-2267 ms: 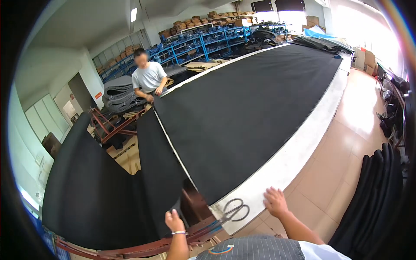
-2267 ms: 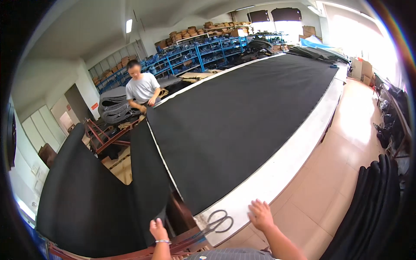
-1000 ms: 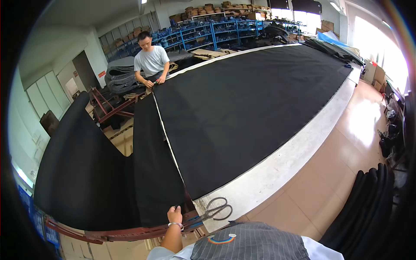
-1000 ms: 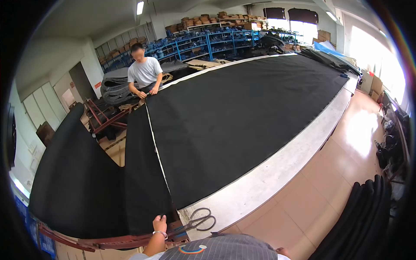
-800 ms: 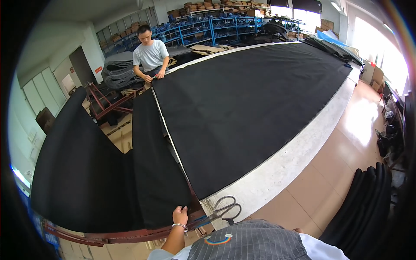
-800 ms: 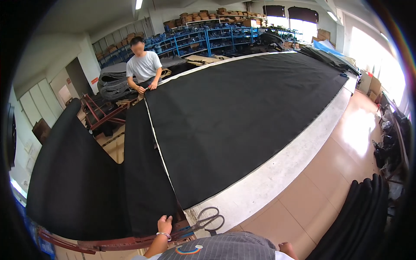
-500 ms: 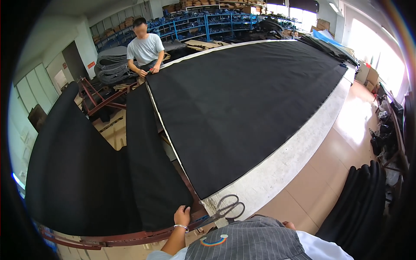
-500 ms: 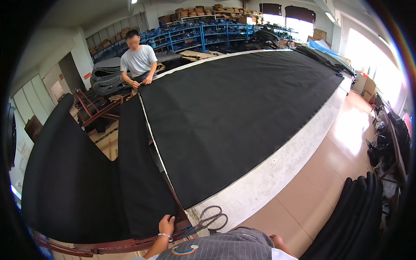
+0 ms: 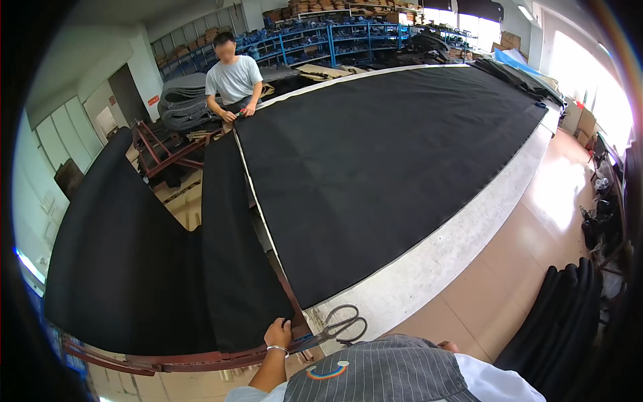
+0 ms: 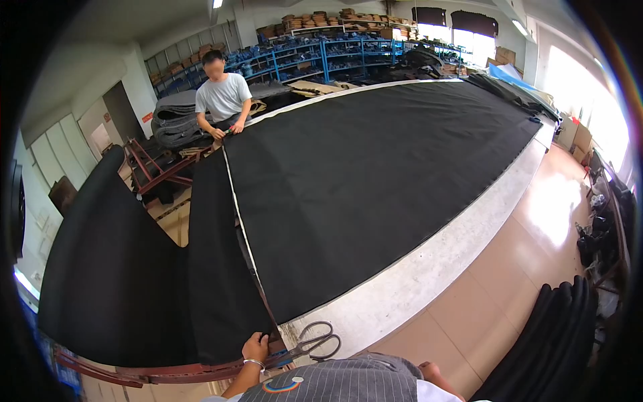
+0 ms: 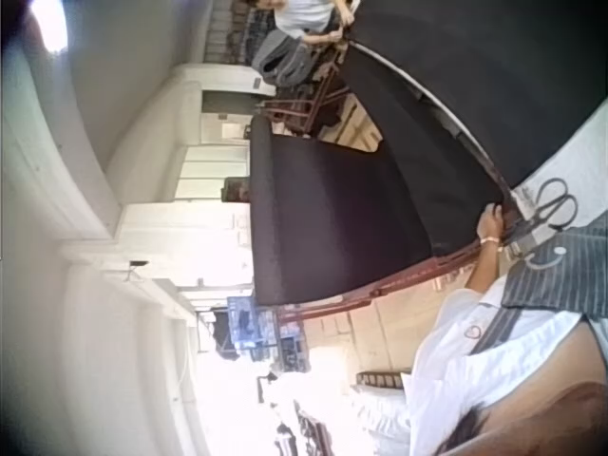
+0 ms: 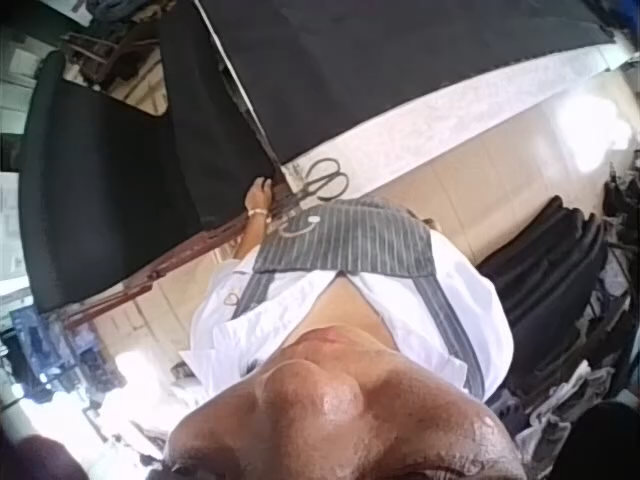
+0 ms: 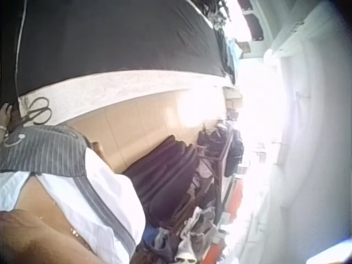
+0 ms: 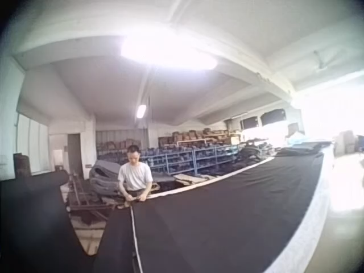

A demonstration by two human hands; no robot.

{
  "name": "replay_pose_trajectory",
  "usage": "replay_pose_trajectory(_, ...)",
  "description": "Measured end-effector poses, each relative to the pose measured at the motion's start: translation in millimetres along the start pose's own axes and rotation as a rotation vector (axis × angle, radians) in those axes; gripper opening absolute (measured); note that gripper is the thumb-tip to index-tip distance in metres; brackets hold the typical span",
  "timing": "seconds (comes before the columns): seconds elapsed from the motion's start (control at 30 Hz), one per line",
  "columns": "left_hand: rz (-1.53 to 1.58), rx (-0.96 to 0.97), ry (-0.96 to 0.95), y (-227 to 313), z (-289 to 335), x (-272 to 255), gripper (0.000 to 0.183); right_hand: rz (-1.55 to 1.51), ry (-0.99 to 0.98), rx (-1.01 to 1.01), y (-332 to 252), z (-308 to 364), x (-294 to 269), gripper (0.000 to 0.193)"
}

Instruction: Spreading a large roll of black fabric across a long table and cutting sections of it using heavy-duty scissors.

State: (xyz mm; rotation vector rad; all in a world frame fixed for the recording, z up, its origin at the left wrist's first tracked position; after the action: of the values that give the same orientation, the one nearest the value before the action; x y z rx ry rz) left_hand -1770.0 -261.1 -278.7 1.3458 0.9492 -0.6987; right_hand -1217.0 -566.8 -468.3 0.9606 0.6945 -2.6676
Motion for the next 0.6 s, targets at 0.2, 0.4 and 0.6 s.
replay_pose_trajectory(0.2,-0.058,-0.013,0.066,-0.1,1.7,-0.2,0.029,0.023,0.025,-0.063,-14.1,-10.5,-23.1,0.042)
replay_pose_trajectory(0.4,-0.152,-0.057,0.079,6.5,2.4,-2.9,0.03,-0.018,0.014,0.026,1.3,-16.5,-29.8,0.038)
replay_pose_trajectory(0.6,-0.21,-0.079,0.117,9.6,3.2,-6.9,0.028,0.063,-0.037,-0.048,-7.0,-22.1,-26.0,0.037)
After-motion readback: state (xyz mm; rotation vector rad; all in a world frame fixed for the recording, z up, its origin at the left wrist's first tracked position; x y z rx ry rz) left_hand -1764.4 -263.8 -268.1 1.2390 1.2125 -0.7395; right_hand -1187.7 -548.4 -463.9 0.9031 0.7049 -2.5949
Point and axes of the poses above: each hand's wrist, its own z-axis away from the middle knuckle, its own x-axis out of the palm, y = z × x, the point moved 10 cm from there along -z, towards the middle knuckle, and after that the axes turned 3 degrees about y, right-handed, at the moved point
